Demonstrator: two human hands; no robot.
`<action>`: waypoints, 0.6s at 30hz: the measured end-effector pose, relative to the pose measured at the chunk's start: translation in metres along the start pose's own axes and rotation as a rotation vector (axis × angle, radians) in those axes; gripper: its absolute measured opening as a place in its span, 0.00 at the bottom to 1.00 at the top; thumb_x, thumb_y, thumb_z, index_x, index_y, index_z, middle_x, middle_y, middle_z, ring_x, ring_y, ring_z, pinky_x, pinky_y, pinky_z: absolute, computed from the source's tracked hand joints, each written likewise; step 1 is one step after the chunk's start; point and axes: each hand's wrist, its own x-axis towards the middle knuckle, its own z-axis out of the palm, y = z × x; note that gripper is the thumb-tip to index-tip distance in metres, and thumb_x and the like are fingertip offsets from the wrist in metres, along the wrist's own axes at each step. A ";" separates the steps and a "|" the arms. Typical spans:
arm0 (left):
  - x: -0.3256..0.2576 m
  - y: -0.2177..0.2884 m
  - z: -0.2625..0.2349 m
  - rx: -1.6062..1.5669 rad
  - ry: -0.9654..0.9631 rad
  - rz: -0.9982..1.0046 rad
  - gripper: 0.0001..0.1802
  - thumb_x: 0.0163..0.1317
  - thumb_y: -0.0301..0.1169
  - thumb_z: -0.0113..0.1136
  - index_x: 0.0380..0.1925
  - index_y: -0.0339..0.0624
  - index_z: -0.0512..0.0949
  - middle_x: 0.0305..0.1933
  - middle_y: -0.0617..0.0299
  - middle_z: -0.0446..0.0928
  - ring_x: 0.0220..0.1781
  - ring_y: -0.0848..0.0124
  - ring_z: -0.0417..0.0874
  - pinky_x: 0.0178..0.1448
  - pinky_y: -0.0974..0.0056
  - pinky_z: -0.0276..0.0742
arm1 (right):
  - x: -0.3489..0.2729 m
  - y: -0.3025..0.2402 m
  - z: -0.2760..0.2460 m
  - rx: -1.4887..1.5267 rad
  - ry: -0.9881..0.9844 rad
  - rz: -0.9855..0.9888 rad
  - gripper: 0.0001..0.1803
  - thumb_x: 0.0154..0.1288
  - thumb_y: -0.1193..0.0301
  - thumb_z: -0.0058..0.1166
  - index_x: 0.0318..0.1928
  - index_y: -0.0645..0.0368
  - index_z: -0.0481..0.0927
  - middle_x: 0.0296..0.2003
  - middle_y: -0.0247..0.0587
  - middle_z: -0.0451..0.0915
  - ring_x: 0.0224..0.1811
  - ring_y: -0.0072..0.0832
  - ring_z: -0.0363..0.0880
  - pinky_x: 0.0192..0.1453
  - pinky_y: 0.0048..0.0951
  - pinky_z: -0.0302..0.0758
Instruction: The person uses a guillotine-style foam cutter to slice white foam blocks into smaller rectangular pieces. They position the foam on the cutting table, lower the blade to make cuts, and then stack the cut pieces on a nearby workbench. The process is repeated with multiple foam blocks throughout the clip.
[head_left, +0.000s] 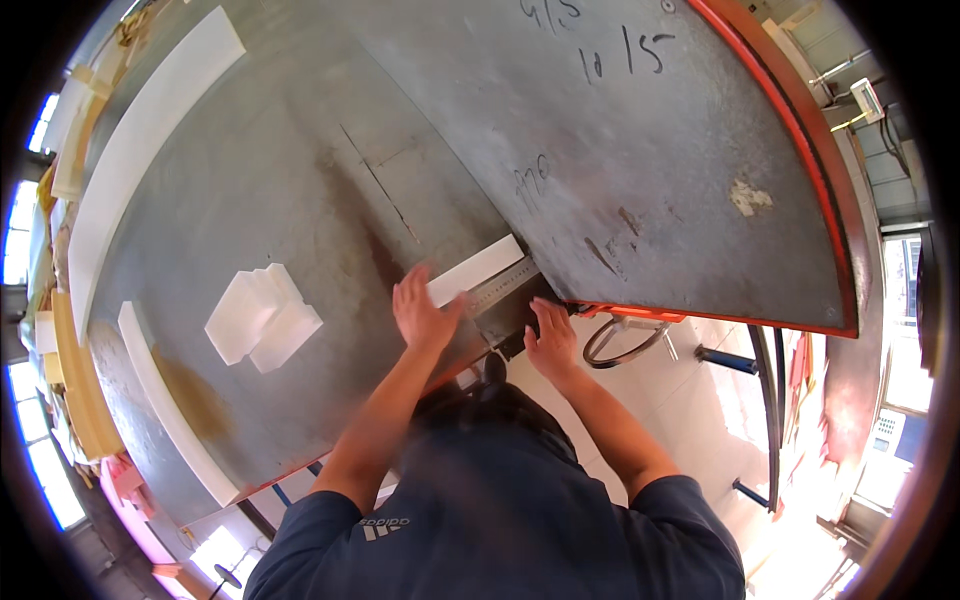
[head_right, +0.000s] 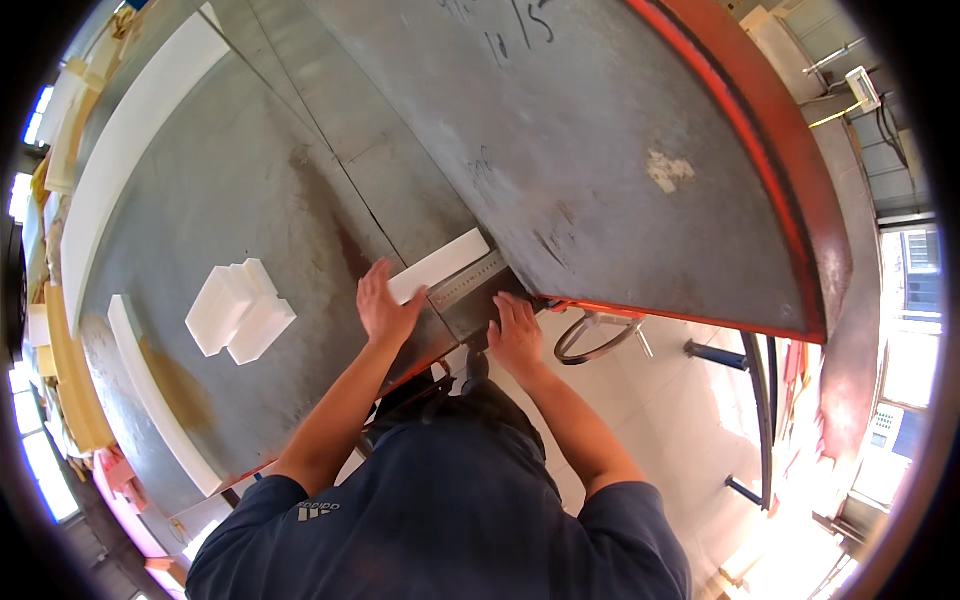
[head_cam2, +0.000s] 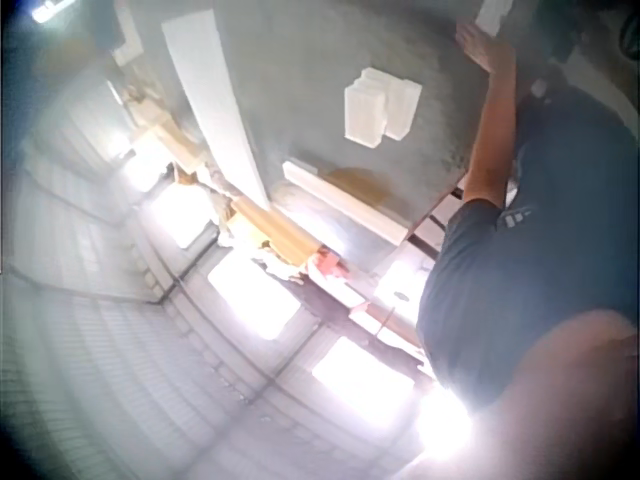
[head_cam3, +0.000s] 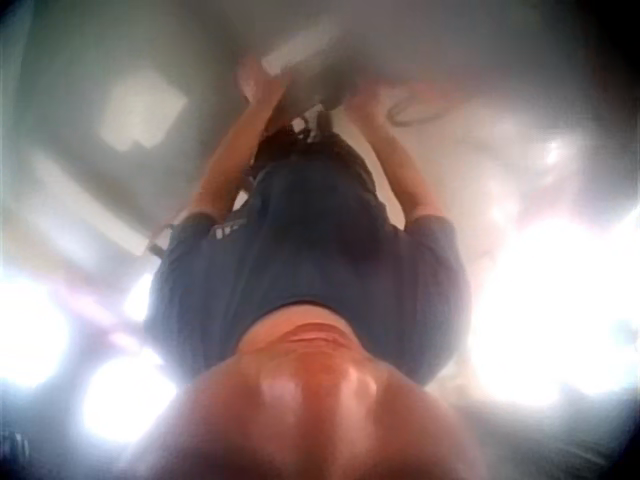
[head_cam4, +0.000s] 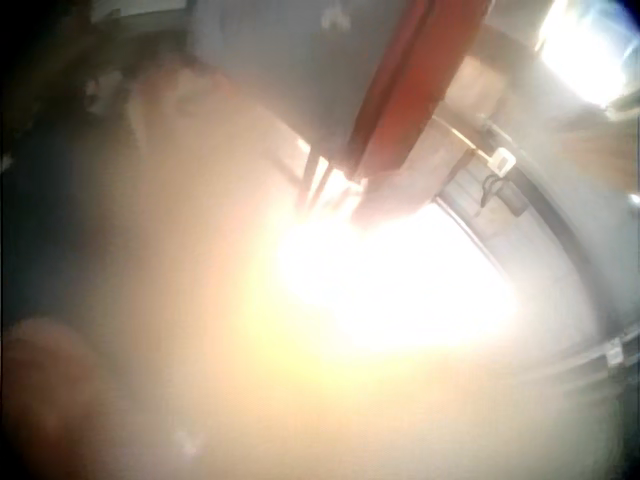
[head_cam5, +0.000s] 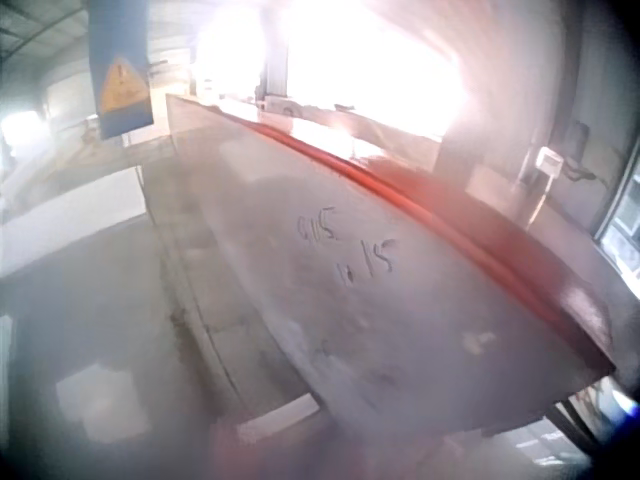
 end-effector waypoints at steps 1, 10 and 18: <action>-0.008 -0.016 0.000 -0.050 0.046 -0.093 0.40 0.53 0.45 0.72 0.63 0.43 0.68 0.65 0.53 0.71 0.66 0.58 0.72 0.70 0.53 0.64 | 0.011 -0.007 0.001 -0.019 -0.003 -0.066 0.27 0.54 0.75 0.59 0.57 0.60 0.73 0.59 0.44 0.74 0.61 0.46 0.71 0.63 0.43 0.72; -0.027 -0.081 0.013 -1.097 -0.275 -0.813 0.30 0.74 0.44 0.50 0.71 0.44 0.61 0.69 0.59 0.68 0.69 0.65 0.69 0.70 0.53 0.64 | 0.096 -0.020 0.056 -0.337 -0.267 -0.354 0.32 0.63 0.70 0.46 0.69 0.58 0.64 0.73 0.43 0.59 0.78 0.42 0.50 0.79 0.51 0.47; -0.030 -0.046 0.017 -1.062 -0.259 -0.880 0.28 0.75 0.40 0.47 0.72 0.47 0.61 0.69 0.61 0.65 0.68 0.69 0.67 0.68 0.59 0.65 | 0.083 -0.005 0.056 -0.302 -0.271 -0.344 0.33 0.60 0.72 0.50 0.69 0.59 0.65 0.74 0.42 0.57 0.78 0.42 0.50 0.78 0.51 0.50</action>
